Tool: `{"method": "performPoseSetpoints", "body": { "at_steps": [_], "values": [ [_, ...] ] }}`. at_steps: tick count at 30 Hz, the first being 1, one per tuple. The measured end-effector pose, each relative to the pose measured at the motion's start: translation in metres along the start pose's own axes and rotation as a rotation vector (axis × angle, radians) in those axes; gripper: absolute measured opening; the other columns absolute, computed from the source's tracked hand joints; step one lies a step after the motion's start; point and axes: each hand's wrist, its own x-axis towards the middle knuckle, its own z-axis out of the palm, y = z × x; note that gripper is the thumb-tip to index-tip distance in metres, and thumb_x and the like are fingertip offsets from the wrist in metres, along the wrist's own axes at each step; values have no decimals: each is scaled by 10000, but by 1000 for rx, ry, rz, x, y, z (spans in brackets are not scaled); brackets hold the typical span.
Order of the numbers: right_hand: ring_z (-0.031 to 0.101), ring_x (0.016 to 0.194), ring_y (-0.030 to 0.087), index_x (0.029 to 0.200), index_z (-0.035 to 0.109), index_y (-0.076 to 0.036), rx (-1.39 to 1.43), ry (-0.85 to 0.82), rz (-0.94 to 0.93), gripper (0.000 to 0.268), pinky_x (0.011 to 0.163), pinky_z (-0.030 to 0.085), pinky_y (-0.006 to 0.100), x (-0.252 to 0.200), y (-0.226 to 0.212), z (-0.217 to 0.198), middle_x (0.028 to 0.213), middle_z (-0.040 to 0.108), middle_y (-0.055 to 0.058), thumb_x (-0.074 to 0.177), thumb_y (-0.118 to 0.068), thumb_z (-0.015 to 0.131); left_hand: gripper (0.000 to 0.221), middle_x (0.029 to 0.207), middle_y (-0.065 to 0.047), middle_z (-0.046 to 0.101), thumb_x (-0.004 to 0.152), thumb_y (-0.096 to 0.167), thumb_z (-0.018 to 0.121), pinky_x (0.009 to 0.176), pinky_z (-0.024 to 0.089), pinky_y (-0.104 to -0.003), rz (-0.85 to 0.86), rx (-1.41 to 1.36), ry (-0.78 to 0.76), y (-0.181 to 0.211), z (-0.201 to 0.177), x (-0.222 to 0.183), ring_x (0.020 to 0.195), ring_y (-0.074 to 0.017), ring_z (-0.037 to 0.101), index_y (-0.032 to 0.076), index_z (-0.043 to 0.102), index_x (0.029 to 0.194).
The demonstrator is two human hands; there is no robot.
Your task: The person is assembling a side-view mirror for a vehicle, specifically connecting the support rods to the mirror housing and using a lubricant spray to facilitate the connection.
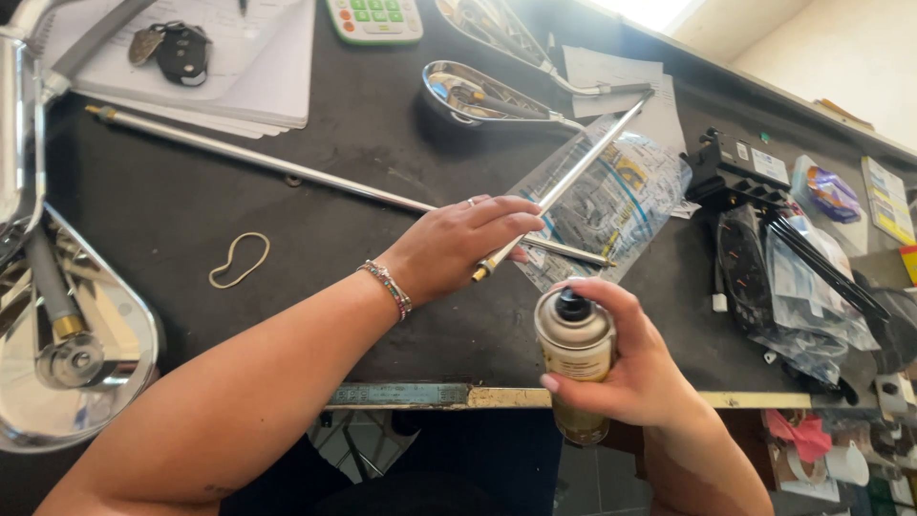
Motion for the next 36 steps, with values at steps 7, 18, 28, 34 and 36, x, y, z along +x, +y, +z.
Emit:
{"method": "performPoseSetpoints", "body": {
  "at_steps": [7, 18, 28, 34, 36],
  "values": [
    [658, 1024, 133, 1392, 494, -170, -179, -98, 205, 858, 971, 485, 300, 23, -9, 6, 1208, 679, 17, 663, -264, 937, 261, 1304, -20, 660, 1064, 264, 610, 849, 524, -376, 32, 242, 145, 1, 2, -2, 1025, -251, 645, 139, 627, 1293],
    [707, 984, 380, 1487, 240, -179, 580, -69, -45, 736, 918, 617, 507, 23, -4, 10, 1304, 527, 332, 914, -136, 699, 625, 1498, -88, 553, 767, -168, 534, 1073, 481, -481, -32, -99, 65, -13, 16, -7, 1193, -357, 640, 131, 567, 1314],
    [657, 896, 380, 1549, 318, -260, 889, 440, -314, 866, 746, 617, 497, 12, 90, 16, 1166, 554, 277, 828, -230, 797, 208, 1392, -98, 628, 1009, -127, 526, 950, 615, -344, 44, -421, 150, 39, -9, 9, 852, -153, 709, 39, 581, 1122],
    [659, 892, 377, 1537, 322, -220, 921, 514, -311, 892, 836, 590, 504, 5, 90, 16, 1142, 589, 279, 805, -253, 830, 78, 1283, -9, 669, 1100, 175, 583, 1052, 612, -363, 435, 163, 141, 70, -23, 14, 1026, -220, 745, 124, 642, 1101],
    [626, 982, 375, 1553, 342, -244, 932, 505, -314, 895, 838, 591, 517, 5, 88, 18, 1164, 563, 281, 810, -248, 840, 147, 1158, 98, 677, 1075, 161, 486, 775, 537, -243, 505, 449, 334, 83, -36, 22, 973, -158, 625, 241, 571, 986]
  ]
}}
